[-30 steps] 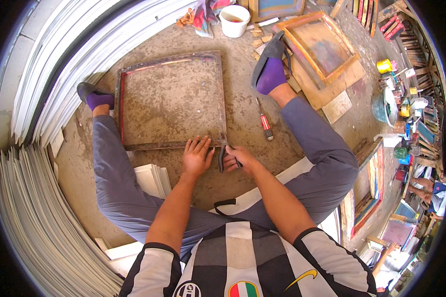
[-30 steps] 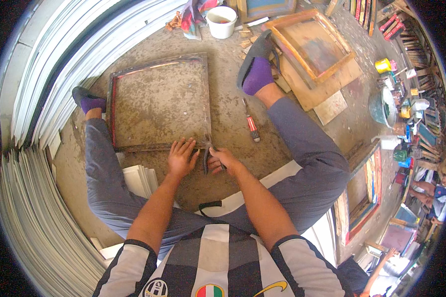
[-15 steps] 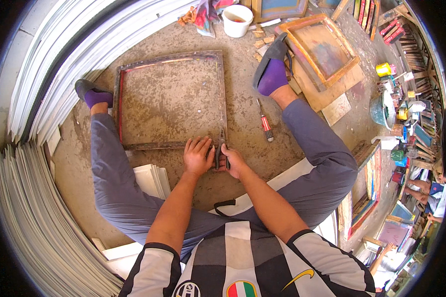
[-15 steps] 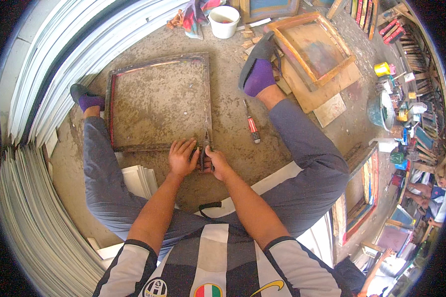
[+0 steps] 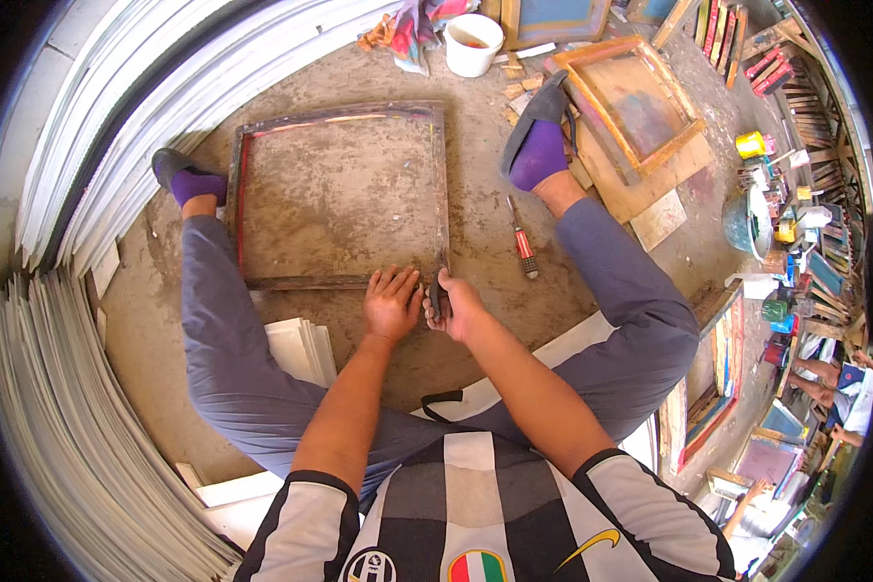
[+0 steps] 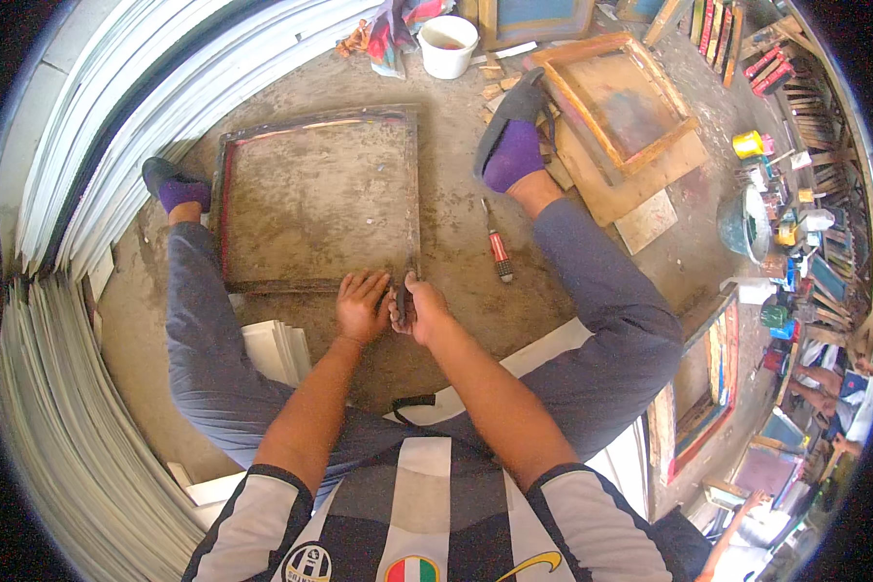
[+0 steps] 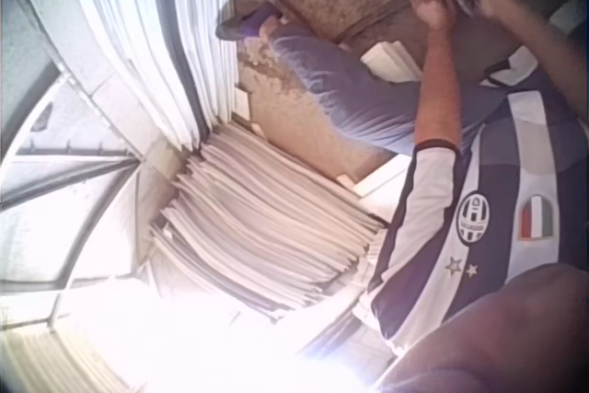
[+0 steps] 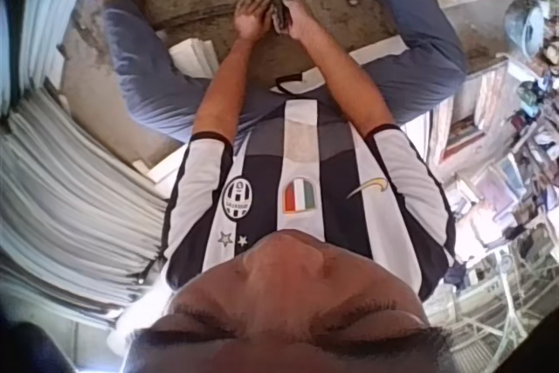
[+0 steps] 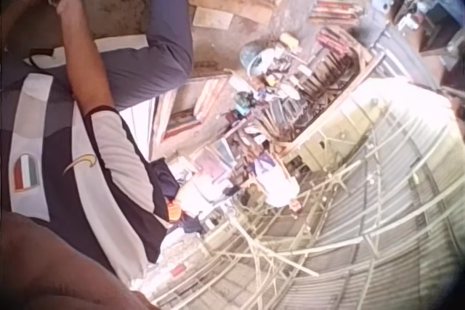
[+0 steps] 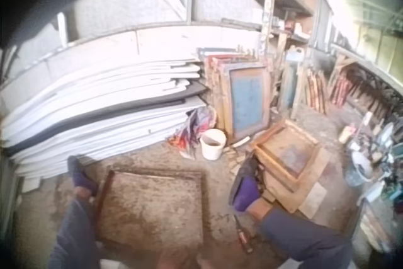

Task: The person sits on the floor and uses pliers to pull staples from the edge of a wooden frame, removing the attached screen material. The person works methodically along the frame's perimeter, extracting staples one by one.

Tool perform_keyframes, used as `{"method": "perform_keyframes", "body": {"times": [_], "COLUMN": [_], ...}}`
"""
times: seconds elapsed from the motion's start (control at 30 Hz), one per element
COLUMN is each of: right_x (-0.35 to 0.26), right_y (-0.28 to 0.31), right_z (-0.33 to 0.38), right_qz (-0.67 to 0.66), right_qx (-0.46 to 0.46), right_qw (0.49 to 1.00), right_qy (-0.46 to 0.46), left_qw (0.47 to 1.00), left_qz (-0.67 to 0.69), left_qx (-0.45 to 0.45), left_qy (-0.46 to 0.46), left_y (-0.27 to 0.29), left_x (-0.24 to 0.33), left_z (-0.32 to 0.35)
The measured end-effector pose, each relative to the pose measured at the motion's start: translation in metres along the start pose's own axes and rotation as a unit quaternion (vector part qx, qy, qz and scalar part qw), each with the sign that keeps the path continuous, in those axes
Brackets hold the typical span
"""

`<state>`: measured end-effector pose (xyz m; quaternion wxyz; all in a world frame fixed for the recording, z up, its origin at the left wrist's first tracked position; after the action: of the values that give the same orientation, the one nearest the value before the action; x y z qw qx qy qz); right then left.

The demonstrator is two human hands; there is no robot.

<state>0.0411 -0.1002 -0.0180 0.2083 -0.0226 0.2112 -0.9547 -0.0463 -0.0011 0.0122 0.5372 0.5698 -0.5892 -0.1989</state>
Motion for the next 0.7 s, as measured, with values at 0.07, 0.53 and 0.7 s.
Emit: {"method": "perform_keyframes", "body": {"times": [0.07, 0.53, 0.7], "right_x": [-0.007, -0.004, -0.004], "right_y": [-0.002, 0.045, 0.029], "right_z": [0.006, 0.015, -0.006], "right_qz": [0.032, 0.163, 0.132], "right_qx": [-0.031, -0.041, -0.097], "right_qw": [0.999, 0.984, 0.986], "right_qy": [-0.002, 0.063, 0.039], "left_qw": [1.0, 1.0, 1.0], "left_qz": [0.006, 0.002, 0.002], "left_qx": [0.001, 0.014, 0.01], "left_qy": [-0.003, 0.007, 0.009], "left_y": [-0.001, 0.003, 0.001], "left_x": [-0.001, 0.0, -0.001], "left_z": [0.002, -0.002, -0.002]}}
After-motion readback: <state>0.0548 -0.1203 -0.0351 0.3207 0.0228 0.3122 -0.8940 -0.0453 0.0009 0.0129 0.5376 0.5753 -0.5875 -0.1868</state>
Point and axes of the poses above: each hand's wrist, its own z-axis away from the middle knuckle, its own y-axis out of the back of the hand, x = y × z, the point moved 6 cm from there along -z, towards the middle knuckle, and after that the axes turned 9 degrees about -y, right-handed, at the moved point
